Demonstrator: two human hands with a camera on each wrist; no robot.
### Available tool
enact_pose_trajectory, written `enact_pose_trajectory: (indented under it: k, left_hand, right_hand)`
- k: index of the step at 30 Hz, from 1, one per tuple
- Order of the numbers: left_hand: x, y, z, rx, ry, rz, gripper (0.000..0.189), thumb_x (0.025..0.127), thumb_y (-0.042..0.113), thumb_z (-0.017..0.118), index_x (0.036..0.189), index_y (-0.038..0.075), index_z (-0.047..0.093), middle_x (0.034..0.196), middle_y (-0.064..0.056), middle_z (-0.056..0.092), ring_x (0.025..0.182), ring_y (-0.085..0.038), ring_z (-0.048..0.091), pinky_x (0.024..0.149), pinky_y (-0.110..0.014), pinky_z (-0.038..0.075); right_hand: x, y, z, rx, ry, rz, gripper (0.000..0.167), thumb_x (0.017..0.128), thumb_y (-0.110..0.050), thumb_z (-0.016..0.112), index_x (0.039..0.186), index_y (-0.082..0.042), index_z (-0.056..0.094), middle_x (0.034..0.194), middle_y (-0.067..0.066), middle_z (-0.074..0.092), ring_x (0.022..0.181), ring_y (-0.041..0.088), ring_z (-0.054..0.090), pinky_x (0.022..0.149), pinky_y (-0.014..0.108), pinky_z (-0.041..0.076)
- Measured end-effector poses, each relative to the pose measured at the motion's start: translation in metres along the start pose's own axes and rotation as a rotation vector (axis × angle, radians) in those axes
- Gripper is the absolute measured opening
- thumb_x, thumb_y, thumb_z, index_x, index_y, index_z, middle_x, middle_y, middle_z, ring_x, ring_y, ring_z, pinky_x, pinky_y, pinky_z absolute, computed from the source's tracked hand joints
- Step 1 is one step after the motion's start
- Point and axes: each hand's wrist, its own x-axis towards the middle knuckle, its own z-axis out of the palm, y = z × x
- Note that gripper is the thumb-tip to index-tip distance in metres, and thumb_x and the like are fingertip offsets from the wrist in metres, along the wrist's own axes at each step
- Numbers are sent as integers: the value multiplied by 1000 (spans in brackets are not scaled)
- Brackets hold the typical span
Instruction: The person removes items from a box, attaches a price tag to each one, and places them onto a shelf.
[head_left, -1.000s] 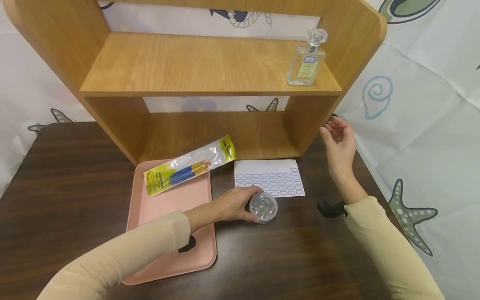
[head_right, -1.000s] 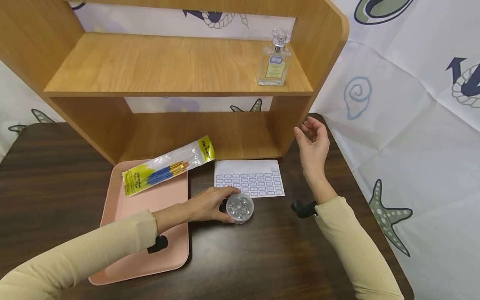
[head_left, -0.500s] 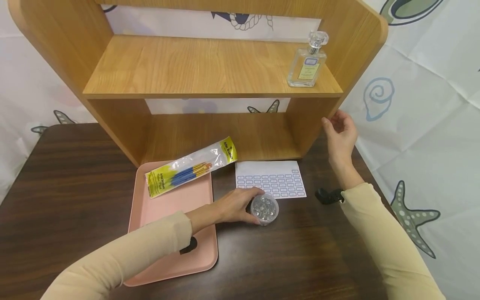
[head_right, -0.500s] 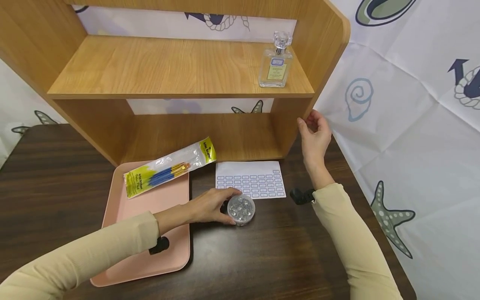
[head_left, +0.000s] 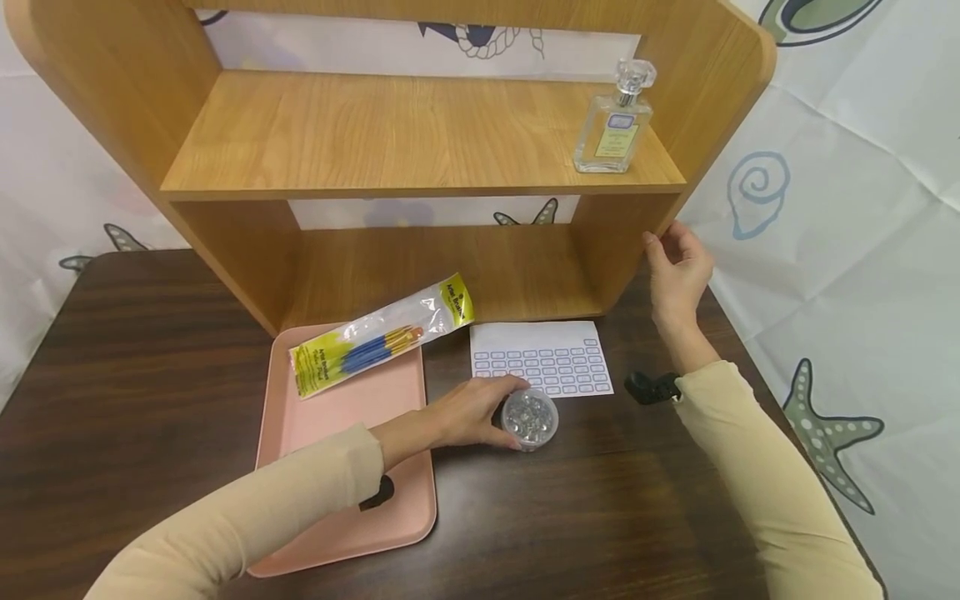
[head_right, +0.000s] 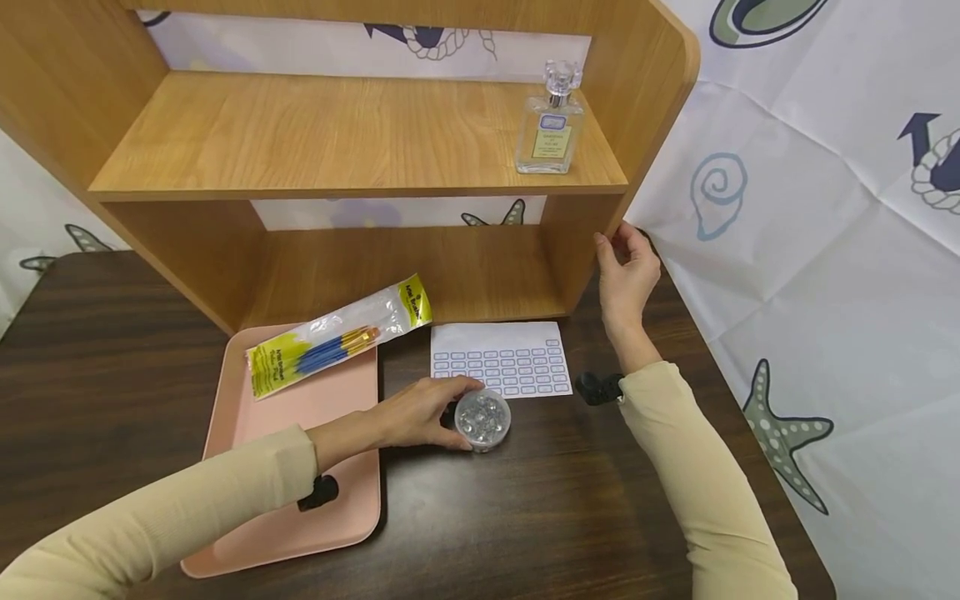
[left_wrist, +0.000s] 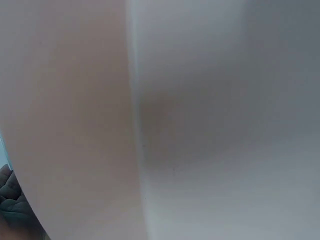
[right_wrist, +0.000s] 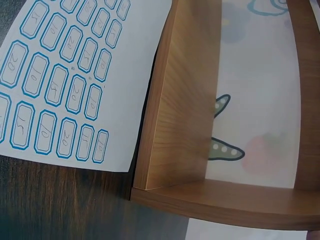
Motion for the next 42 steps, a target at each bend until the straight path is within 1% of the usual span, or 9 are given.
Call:
enact_pose_trajectory:
  k: [9,15,20,26,29,31,34,36,42]
  left_hand:
    - [-1,1,-3,16,0,21,75,71,31,81,130,-2,49,127,-15,58,118,-27,55,100,-39,43]
    - [-1,0,-3,19,21,51,71,69,30,83,125,-2,52,120,-14,61,113,-26,57,97,-38,45]
    - [0,2,-2,1,-3,19,70,67,31,84,123,2,54,116,-8,63,107,-19,59,93,-33,47]
    - [-1,3,0,-24,-9,-1,68,65,34,85,120,5,56,107,-3,67,93,-12,62,83,-25,50]
    - [-2,5,0,-63,-6,-14,67,65,34,85,118,5,56,105,-2,67,91,-11,61,81,-24,49]
    - [-3,7,-2,-102,4,-23,65,66,33,85,117,5,56,105,-3,68,92,-11,62,82,-23,49]
    - [-3,10,-5,-179,36,-25,64,67,31,84,116,2,56,105,-5,67,95,-13,63,82,-23,50]
    - [-3,13,-8,-244,56,-32,63,68,28,84,117,1,55,107,-7,66,97,-16,63,81,-22,51]
    - [-2,22,-28,-404,132,-89,62,69,21,83,120,0,54,110,-9,64,102,-20,63,80,-21,53]
  right_hand:
    - [11,29,2,-36,32,-42,19,85,-4,66,102,2,70,84,-10,67,76,4,59,70,15,46]
    - [12,32,4,-62,37,-77,17,85,-8,67,99,1,71,85,0,70,74,4,59,69,15,45]
    - [12,32,4,-78,36,-97,16,85,-8,67,96,3,70,81,0,69,72,4,57,68,15,45]
    - [12,33,4,-90,35,-98,17,85,-8,66,96,3,70,83,3,69,72,3,57,68,15,45]
    - [8,25,3,-91,29,-94,18,85,-6,65,98,7,69,85,7,69,72,2,57,69,15,45]
    - [8,25,2,-89,29,-90,19,86,-5,65,99,8,68,85,5,69,72,0,56,69,14,45]
    - [9,30,0,-87,31,-89,20,86,-6,65,100,7,69,86,3,68,72,0,56,69,14,45]
    - [10,33,0,-86,36,-87,20,86,-8,66,100,5,70,85,-1,68,73,0,56,70,14,45]
    - [9,34,-1,-82,57,-86,18,85,-10,68,99,0,71,84,-5,69,75,3,58,70,15,45]
